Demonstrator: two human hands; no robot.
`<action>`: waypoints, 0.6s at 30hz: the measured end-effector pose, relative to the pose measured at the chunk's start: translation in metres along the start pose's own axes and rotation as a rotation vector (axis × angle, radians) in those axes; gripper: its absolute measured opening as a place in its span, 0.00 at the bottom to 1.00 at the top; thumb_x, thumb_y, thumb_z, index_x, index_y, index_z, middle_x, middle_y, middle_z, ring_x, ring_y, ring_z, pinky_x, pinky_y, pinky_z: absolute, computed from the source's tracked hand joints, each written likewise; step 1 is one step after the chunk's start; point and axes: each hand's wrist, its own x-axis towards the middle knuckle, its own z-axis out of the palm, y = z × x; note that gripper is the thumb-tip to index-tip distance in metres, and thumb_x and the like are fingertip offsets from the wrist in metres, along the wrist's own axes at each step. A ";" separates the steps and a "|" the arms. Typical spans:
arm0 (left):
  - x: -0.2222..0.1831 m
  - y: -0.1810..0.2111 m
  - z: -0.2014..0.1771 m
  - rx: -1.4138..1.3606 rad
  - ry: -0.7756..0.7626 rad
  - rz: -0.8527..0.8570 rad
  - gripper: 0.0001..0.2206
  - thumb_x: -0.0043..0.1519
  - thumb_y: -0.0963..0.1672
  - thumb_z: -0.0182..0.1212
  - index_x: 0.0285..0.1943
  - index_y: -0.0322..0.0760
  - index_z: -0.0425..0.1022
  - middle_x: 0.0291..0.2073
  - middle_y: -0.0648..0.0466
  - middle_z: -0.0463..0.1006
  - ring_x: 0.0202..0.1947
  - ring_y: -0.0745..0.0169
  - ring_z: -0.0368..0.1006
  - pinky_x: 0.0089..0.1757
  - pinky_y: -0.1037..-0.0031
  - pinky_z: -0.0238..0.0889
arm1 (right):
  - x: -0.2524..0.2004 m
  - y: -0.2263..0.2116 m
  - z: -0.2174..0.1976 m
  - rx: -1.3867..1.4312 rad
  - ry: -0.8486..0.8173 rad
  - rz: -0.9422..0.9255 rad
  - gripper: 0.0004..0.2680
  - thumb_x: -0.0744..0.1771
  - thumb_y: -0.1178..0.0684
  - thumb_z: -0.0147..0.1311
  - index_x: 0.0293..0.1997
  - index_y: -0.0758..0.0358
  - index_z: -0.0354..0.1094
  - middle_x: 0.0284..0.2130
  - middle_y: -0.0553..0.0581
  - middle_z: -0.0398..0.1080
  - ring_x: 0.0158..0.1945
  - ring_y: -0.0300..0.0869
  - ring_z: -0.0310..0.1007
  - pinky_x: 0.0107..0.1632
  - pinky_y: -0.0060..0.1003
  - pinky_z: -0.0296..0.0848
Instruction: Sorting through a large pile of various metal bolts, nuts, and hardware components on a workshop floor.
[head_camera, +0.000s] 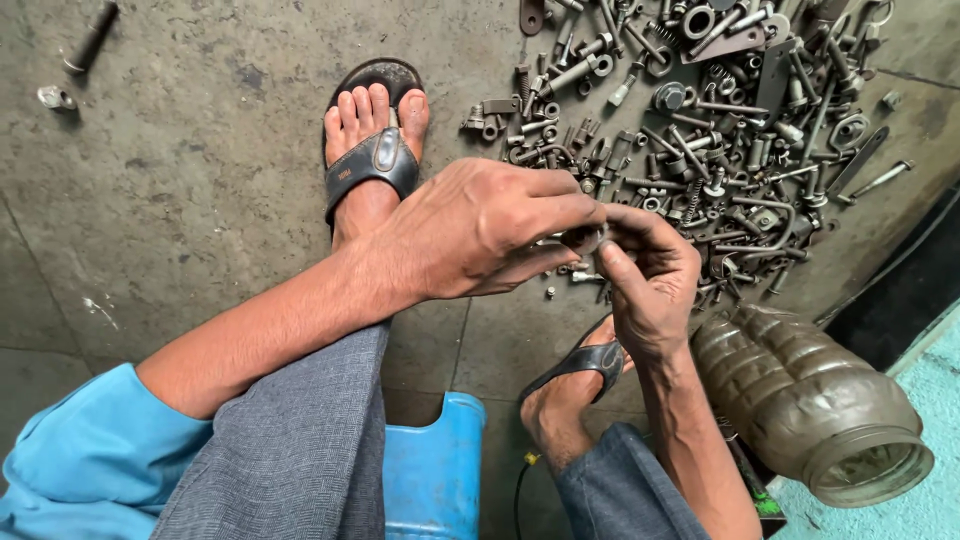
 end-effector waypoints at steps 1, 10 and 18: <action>0.000 -0.001 0.000 -0.001 -0.002 -0.001 0.15 0.64 0.45 0.67 0.55 0.34 0.73 0.38 0.50 0.75 0.38 0.47 0.77 0.36 0.60 0.68 | 0.001 0.000 0.001 0.001 0.002 0.001 0.12 0.70 0.61 0.57 0.60 0.76 0.70 0.45 0.56 0.76 0.43 0.33 0.72 0.46 0.26 0.70; -0.008 -0.018 0.002 0.167 -0.059 -0.027 0.16 0.63 0.45 0.67 0.58 0.37 0.74 0.36 0.47 0.75 0.35 0.45 0.76 0.33 0.58 0.68 | 0.008 -0.020 0.037 -0.557 -0.004 -0.010 0.12 0.69 0.65 0.57 0.61 0.72 0.70 0.48 0.55 0.76 0.50 0.35 0.76 0.54 0.27 0.75; -0.048 -0.055 -0.008 0.094 -0.005 -0.183 0.16 0.55 0.48 0.76 0.45 0.34 0.84 0.32 0.44 0.79 0.32 0.43 0.75 0.39 0.59 0.69 | 0.034 -0.019 0.072 -0.432 -0.206 0.122 0.21 0.70 0.61 0.55 0.72 0.61 0.52 0.44 0.53 0.77 0.42 0.32 0.76 0.41 0.24 0.75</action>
